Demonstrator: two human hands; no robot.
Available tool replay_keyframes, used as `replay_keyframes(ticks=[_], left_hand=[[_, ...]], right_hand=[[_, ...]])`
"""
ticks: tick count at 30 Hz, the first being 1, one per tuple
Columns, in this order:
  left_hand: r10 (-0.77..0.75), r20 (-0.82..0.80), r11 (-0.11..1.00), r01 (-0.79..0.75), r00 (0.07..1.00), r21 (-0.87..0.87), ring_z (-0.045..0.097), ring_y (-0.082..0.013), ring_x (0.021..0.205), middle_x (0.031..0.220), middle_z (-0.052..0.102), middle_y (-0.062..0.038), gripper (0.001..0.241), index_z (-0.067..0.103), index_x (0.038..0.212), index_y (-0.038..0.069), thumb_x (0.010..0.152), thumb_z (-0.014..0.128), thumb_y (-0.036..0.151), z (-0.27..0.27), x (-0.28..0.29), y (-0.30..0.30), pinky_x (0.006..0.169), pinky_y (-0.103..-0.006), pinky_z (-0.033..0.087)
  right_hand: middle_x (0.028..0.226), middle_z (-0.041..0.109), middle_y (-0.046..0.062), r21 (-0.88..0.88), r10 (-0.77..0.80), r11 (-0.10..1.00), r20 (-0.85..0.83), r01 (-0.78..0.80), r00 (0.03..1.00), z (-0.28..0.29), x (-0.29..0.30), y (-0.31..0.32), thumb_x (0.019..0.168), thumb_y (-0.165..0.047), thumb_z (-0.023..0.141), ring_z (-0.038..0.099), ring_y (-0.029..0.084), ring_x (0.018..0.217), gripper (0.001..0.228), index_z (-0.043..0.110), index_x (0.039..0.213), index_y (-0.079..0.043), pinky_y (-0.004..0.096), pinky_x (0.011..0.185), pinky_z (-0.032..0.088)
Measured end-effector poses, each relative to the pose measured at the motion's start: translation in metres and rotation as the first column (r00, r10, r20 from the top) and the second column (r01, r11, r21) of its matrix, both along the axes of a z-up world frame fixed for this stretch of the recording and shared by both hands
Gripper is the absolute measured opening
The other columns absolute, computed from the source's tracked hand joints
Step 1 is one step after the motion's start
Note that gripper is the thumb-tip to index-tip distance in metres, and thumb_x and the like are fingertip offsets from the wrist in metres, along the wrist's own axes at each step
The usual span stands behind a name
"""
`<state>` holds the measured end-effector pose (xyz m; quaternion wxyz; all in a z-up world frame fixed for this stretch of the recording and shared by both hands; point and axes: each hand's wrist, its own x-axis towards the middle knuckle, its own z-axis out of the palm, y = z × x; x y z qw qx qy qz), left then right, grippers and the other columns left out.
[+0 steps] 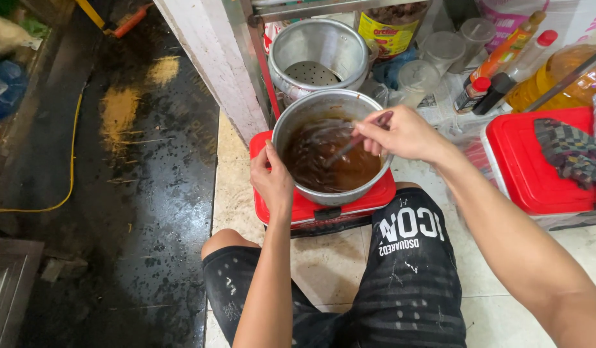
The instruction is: Preparing a sauce by adding liquid to a pot, stirring it at a low workstation, and cleaning preparation items like a pitcher and cutting board.
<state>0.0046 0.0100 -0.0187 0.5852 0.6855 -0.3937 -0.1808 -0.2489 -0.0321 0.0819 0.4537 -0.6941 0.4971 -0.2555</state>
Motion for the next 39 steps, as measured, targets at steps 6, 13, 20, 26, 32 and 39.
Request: replay_keyframes(ticks=[6,13,20,26,32,39], left_hand=[[0.003,-0.01,1.0,-0.003,1.0,0.012,0.069,-0.0326,0.088,0.094,0.073,-0.021,0.043,0.076,0.11,0.0,0.103,0.058,0.037,0.003,-0.001,0.001,0.083,-0.0429,0.051],[-0.044,0.001,0.998,0.044,0.999,-0.034,0.064,-0.0308,0.081,0.085,0.069,-0.022,0.042,0.072,0.102,-0.005,0.105,0.055,0.033,0.002,0.001,0.013,0.078,-0.0426,0.05],[-0.076,-0.05,0.997,0.074,0.996,-0.037,0.069,-0.0255,0.077,0.081,0.075,-0.019,0.04,0.076,0.1,-0.003,0.102,0.055,0.031,-0.005,0.002,0.0,0.076,-0.0391,0.052],[0.014,-0.015,1.0,-0.014,1.0,-0.003,0.071,-0.0304,0.081,0.087,0.074,-0.021,0.04,0.077,0.106,-0.001,0.1,0.06,0.034,-0.016,0.002,-0.007,0.078,-0.0412,0.053],[0.027,-0.025,1.0,-0.027,0.999,-0.001,0.071,-0.0311,0.081,0.088,0.074,-0.022,0.041,0.076,0.106,-0.002,0.099,0.061,0.035,-0.013,0.001,-0.006,0.078,-0.0416,0.053],[0.021,-0.038,0.999,-0.02,0.999,0.031,0.071,-0.0319,0.082,0.089,0.074,-0.022,0.04,0.075,0.108,-0.001,0.1,0.059,0.034,-0.003,-0.001,-0.006,0.079,-0.042,0.052]], right_hand=[[0.071,0.076,0.009,-0.202,-0.189,0.969,-0.256,0.139,0.948,0.033,-0.014,0.014,0.095,-0.028,0.065,0.071,0.013,0.061,0.028,0.08,0.092,-0.004,0.032,0.057,0.055],[0.069,0.07,0.008,-0.466,-0.285,0.866,-0.156,0.184,0.946,-0.008,-0.008,0.004,0.1,-0.029,0.068,0.064,0.014,0.06,0.026,0.076,0.095,-0.005,0.034,0.055,0.05],[0.063,0.071,0.003,0.023,-0.046,0.999,0.16,0.043,0.986,-0.038,-0.005,-0.019,0.097,-0.03,0.065,0.064,0.011,0.055,0.03,0.074,0.088,-0.003,0.029,0.052,0.052],[0.061,0.074,0.01,-0.254,-0.238,0.953,-0.281,0.167,0.93,0.02,-0.016,-0.002,0.09,-0.03,0.065,0.073,0.018,0.055,0.031,0.079,0.081,-0.004,0.034,0.056,0.055],[0.064,0.069,0.019,-0.598,-0.374,0.772,-0.155,0.214,0.914,0.028,-0.003,0.0,0.091,-0.032,0.066,0.068,0.026,0.057,0.032,0.077,0.089,-0.002,0.039,0.054,0.052],[0.072,0.076,0.008,-0.106,-0.193,0.976,-0.014,0.19,0.981,-0.011,-0.003,-0.011,0.096,-0.035,0.063,0.066,0.011,0.059,0.033,0.077,0.095,-0.005,0.03,0.054,0.053]])
